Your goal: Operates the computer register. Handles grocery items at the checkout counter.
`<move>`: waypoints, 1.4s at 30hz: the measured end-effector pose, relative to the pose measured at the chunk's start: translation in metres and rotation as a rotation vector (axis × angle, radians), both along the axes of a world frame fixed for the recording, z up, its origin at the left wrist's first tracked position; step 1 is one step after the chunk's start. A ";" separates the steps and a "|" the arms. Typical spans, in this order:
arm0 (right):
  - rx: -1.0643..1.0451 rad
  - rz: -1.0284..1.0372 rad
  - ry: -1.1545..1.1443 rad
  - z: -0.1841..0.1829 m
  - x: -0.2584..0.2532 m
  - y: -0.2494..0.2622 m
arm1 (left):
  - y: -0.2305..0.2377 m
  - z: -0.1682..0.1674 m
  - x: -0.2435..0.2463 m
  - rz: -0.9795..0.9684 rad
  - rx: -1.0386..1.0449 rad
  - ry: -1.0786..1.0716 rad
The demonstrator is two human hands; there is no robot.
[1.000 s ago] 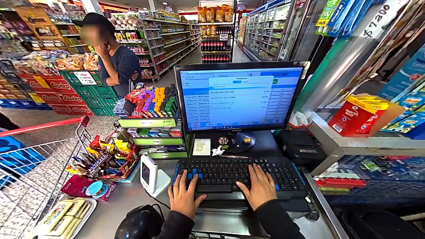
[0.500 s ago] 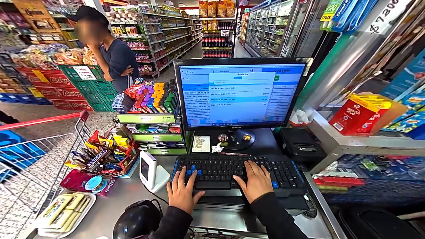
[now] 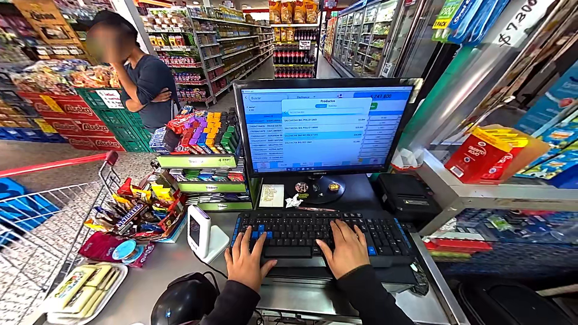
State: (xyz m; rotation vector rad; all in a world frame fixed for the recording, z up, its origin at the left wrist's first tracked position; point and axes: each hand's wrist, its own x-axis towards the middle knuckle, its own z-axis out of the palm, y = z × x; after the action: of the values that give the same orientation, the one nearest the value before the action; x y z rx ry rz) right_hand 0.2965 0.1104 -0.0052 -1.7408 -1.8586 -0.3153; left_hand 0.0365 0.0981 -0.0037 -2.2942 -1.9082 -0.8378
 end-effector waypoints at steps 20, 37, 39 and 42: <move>0.020 -0.020 -0.011 -0.002 -0.001 0.001 | 0.000 0.002 0.001 0.010 -0.023 0.006; 0.057 -0.011 -0.002 -0.005 0.000 0.001 | -0.001 0.002 0.000 0.016 -0.046 -0.011; 0.065 -0.006 -0.001 -0.005 0.000 0.001 | 0.000 0.002 0.000 0.014 -0.037 -0.009; 0.065 -0.003 0.001 -0.005 0.000 0.001 | -0.001 0.001 0.000 0.016 -0.036 -0.013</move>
State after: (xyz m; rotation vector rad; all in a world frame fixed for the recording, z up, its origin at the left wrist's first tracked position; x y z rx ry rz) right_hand 0.2969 0.1112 -0.0105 -1.7003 -1.8245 -0.3720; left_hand 0.0367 0.0973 -0.0028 -2.2962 -1.9601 -0.8247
